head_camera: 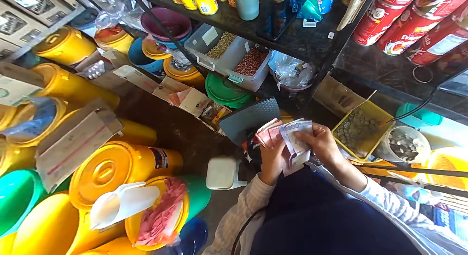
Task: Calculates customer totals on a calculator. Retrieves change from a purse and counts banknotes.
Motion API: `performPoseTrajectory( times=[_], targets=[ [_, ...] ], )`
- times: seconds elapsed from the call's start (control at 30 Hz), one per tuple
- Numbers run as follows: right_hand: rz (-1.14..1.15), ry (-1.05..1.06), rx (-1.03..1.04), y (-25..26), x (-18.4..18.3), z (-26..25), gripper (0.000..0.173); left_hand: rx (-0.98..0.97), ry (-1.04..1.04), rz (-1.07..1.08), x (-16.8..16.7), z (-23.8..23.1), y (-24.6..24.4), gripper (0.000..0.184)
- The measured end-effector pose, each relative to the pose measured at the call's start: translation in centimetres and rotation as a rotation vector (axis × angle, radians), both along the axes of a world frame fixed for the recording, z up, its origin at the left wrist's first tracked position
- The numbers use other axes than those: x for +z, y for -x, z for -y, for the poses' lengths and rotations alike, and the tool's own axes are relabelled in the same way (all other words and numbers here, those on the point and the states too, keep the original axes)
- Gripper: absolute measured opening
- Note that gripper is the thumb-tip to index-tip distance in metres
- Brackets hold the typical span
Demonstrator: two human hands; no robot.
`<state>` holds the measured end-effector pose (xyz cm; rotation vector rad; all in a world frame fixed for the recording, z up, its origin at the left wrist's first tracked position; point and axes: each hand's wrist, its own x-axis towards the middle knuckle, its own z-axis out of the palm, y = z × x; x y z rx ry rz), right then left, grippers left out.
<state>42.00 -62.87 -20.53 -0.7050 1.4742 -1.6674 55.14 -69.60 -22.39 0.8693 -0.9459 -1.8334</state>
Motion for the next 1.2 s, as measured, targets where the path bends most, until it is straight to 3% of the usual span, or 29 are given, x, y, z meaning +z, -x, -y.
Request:
performPoseTrajectory(
  times=[0.13,0.3,0.4,0.47,0.57,0.67,0.77,0.87,1.0,1.07,1.2],
  targets=[
    [-0.075,0.001,-0.064,0.2,-0.4,0.1,0.008,-0.062,0.022,0.01,0.2,0.0,0.0,0.032],
    [-0.343,0.018,-0.156,-0.2,-1.5,0.1,0.023,-0.039,0.034,-0.014,0.1,-0.2,0.5,0.017],
    [-0.067,0.093,-0.255,1.1,-1.0,0.2,0.015,0.044,0.021,0.005,0.3,0.1,0.4,0.015],
    [0.123,0.114,-0.184,1.8,-0.1,-0.1,0.013,0.063,0.015,0.004,0.1,0.4,0.2,0.019],
    [0.041,0.09,-0.034,1.4,0.2,-0.6,0.013,0.025,0.017,-0.012,-0.2,0.3,0.2,0.026],
    [-0.122,0.032,-0.048,0.8,-0.5,-0.3,0.011,-0.012,0.022,-0.008,0.1,-0.3,0.5,0.028],
    [0.016,0.075,-0.162,1.1,-0.9,0.1,0.009,-0.003,0.012,0.003,0.2,-0.4,0.3,0.022],
    [0.156,0.125,-0.136,1.7,-0.1,-0.2,0.009,0.027,0.03,0.013,0.1,-0.1,0.1,0.02],
    [-0.034,0.027,0.056,0.8,0.5,-0.8,0.015,-0.043,0.05,-0.02,-0.2,-0.2,0.0,0.027],
    [-0.111,0.029,0.012,0.3,-0.2,-0.5,0.012,-0.048,0.048,-0.015,-0.2,-0.5,0.0,0.027],
    [-0.006,0.092,-0.072,0.8,-0.4,-0.3,0.009,-0.006,0.043,-0.068,-0.5,-0.3,-0.2,0.018]
  ],
)
